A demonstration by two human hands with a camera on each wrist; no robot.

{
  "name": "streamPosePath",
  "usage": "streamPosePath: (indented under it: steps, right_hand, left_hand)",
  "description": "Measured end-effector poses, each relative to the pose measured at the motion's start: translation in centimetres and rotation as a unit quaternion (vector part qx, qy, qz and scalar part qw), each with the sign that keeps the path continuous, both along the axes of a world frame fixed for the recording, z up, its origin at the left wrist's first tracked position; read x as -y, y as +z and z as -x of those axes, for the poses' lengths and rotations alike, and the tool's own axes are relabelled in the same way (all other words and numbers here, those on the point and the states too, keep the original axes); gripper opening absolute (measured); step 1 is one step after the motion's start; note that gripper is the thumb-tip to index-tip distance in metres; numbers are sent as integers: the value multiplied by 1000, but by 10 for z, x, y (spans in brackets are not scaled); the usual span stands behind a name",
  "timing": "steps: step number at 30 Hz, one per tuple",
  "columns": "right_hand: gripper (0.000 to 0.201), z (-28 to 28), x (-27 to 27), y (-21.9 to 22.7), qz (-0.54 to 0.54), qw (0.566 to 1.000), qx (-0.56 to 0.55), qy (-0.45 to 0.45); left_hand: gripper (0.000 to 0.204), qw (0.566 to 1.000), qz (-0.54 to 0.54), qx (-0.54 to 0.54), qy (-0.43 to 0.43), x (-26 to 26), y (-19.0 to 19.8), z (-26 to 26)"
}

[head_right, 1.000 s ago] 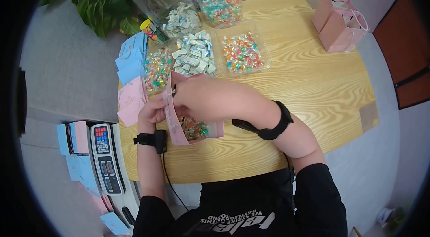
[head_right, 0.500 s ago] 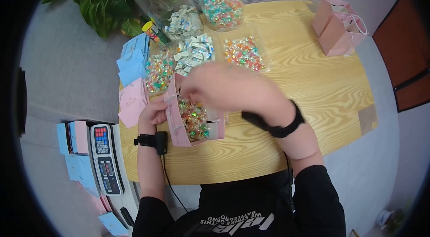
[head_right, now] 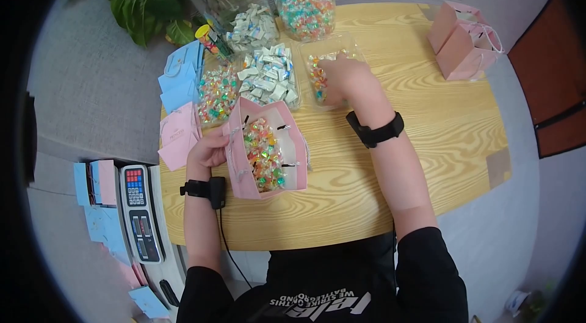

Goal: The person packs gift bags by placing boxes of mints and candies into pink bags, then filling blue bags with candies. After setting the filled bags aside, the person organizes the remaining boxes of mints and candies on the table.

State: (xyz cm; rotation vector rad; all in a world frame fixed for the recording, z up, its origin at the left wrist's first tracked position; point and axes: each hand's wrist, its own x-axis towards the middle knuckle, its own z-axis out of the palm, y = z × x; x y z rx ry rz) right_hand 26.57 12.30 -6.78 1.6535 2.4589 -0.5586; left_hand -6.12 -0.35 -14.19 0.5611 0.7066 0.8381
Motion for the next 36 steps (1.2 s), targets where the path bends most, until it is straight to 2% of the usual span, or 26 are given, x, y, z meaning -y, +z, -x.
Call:
streamPosePath:
  steps: [3, 7, 9, 10, 12, 16, 21, 25, 28, 31, 33, 34, 36]
  right_hand:
    - [76, 5, -3, -18, -34, 999, 1, -7]
    - [65, 3, -4, -17, -20, 1000, -7, -23]
    - [49, 0, -10, -24, -52, 998, -39, -24]
    - [49, -1, -12, -28, -52, 998, -40, -25]
    - [27, -2, -15, -37, -110, 990, -87, -21]
    - [31, -4, -26, -36, -79, 990, -120, 3]
    - [29, -8, -17, -6, -38, 986, -164, -17]
    - [28, -9, -17, -9, -91, 976, -199, 4]
    - [30, -8, -4, 1, -69, 985, -155, 19]
    - [35, -7, 8, 9, -114, 988, -103, 4]
    - [41, -5, 10, 13, -144, 989, 15, -40]
    - [41, -3, 10, 15, -144, 989, 15, -39]
    - [35, -1, 11, 18, -71, 994, 67, -53]
  left_hand:
    - [71, 1000, 7, 0, 2, 0, 1, 0]
    - [71, 1000, 10, 4, 3, 0, 0, 0]
    - [71, 1000, 10, 7, 4, -1, -1, 1]
    - [71, 1000, 10, 6, 3, -1, -2, 1]
    - [70, 1000, 7, 6, 6, -1, -2, 1]
    - [69, 1000, 9, 5, 2, 0, -2, 2]
    - [68, 1000, 5, 4, 3, 0, 1, 0]
    - [68, 1000, 2, 1, -1, 0, 2, -1]
    - [68, 1000, 2, 0, -1, 0, 1, 0]
    - [69, 1000, 2, -1, 3, 1, 1, -1]
    - [70, 1000, 6, -8, 5, 1, 3, -1]
    - [70, 1000, 5, -8, 5, 1, 2, 0]
    - [71, 1000, 3, -10, 7, 0, 0, 0]
